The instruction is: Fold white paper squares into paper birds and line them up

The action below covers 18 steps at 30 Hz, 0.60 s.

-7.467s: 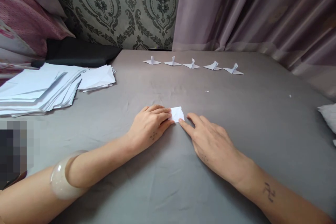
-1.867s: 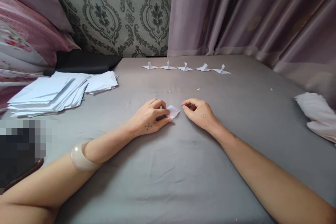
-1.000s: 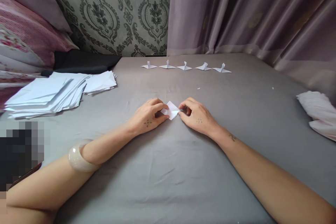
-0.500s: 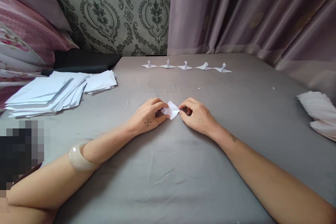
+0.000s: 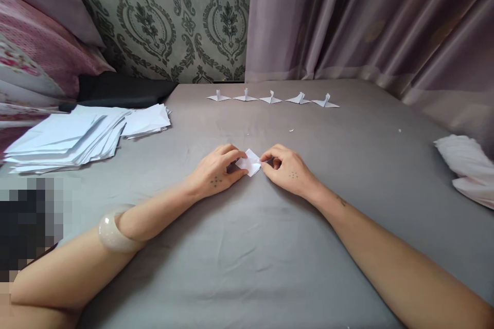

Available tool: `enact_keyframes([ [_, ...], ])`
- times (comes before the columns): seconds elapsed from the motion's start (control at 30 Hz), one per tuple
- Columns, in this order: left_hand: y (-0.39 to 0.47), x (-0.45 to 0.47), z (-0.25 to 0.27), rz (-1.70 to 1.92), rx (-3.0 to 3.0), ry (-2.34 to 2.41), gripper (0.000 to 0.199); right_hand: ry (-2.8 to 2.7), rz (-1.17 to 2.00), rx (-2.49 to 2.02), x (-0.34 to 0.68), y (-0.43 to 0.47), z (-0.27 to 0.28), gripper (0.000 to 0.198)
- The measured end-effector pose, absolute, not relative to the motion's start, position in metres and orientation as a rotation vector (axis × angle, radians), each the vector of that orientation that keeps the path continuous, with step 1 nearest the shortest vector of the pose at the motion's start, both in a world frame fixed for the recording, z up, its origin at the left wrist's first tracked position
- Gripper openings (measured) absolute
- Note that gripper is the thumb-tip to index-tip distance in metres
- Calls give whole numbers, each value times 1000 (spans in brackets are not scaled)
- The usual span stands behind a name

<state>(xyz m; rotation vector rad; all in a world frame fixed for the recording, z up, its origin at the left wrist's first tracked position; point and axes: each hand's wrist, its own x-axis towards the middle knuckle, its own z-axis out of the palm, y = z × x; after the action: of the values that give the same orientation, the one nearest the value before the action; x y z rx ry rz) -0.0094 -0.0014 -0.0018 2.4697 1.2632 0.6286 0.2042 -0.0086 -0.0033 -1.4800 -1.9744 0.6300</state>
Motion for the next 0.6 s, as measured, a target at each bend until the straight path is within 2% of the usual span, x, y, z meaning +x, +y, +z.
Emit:
enact_keyframes([
  [0.17,-2,-9,-2,654,2489,1248,25,-1965,610,-1578,201,-6,-2,12],
  [0.6,-1,-11,-5,741,2559,1191,28,-1912,525,-1425,194,-22,8,9],
])
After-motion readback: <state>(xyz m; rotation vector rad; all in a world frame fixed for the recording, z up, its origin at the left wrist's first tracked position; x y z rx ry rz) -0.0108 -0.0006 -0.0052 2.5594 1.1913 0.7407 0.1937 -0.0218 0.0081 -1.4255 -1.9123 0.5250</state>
